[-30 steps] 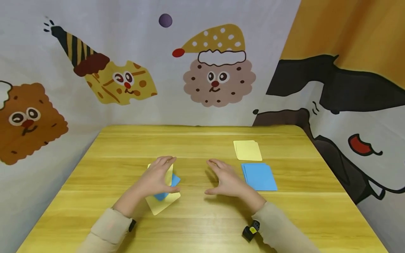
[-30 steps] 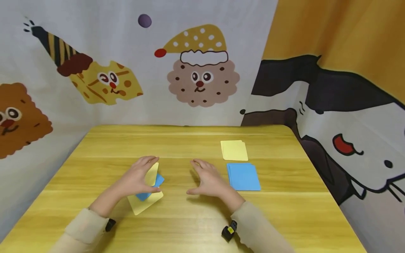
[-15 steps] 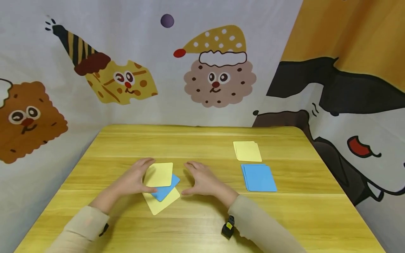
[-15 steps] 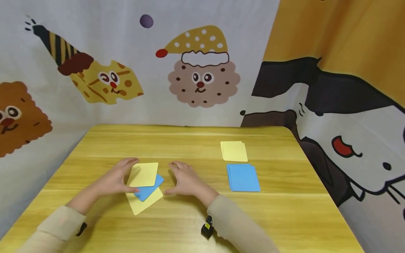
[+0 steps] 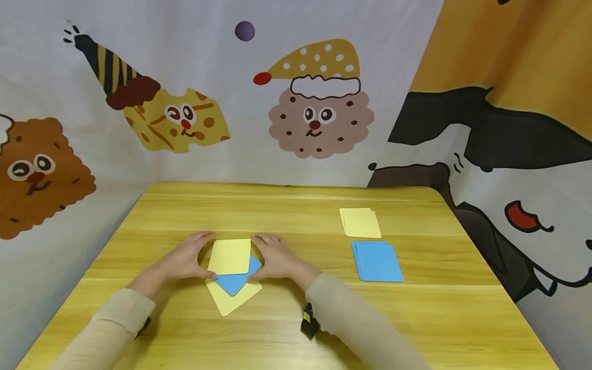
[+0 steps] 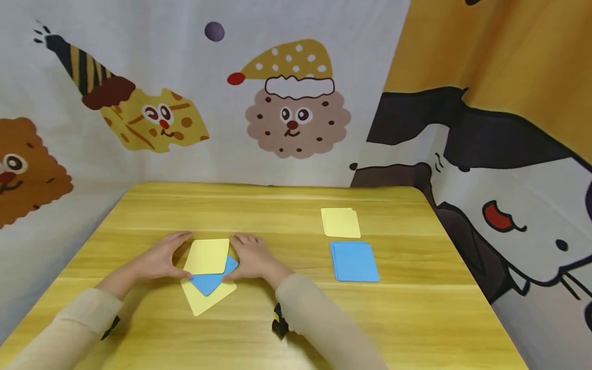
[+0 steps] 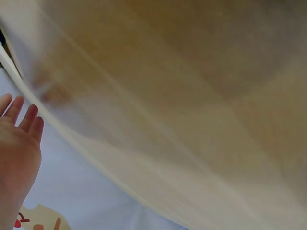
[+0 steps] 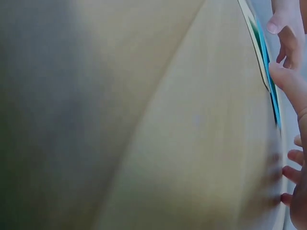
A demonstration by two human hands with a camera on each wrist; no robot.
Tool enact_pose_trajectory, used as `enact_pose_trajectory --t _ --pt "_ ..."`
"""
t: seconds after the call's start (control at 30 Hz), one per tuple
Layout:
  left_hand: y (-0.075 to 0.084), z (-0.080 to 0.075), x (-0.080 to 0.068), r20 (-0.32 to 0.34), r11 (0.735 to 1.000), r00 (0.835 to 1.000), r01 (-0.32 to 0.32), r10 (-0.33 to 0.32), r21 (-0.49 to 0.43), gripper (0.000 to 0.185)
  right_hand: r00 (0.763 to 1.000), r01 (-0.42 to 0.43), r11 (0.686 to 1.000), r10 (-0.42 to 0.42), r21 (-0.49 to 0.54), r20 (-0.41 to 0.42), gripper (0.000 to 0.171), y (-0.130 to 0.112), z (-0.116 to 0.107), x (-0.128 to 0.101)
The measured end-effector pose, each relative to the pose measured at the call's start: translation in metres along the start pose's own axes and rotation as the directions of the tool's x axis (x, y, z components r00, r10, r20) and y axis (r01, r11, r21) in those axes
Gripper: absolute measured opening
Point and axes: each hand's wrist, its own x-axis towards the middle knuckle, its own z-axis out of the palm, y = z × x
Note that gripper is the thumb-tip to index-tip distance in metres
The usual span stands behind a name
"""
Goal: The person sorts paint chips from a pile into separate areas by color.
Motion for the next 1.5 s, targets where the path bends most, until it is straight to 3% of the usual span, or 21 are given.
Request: enact_pose_trajectory --t 0.33,0.6,1.03,1.5 --pt "-0.005 0.003 0.001 0.022 1.000 1.000 -0.007 0.006 0.022 0.114 1.000 0.009 0.999 -0.009 -0.043 0.018 0.113 -0.007 0.007 0.015" --pt "-0.008 0.005 0.003 0.013 1.000 1.000 0.001 -0.001 0.000 0.108 1.000 -0.006 1.000 0.006 -0.007 -0.003 0.106 -0.009 0.009 0.018" --pt "-0.003 0.007 0.007 0.032 0.997 0.999 -0.027 0.025 0.068 0.112 1.000 0.006 0.999 -0.005 0.033 -0.028 0.107 -0.001 0.013 0.018" --pt "0.010 0.006 0.011 -0.010 0.987 0.993 -0.112 0.114 0.114 0.114 0.999 0.040 0.990 -0.036 0.134 -0.028 0.107 0.007 0.008 0.005"
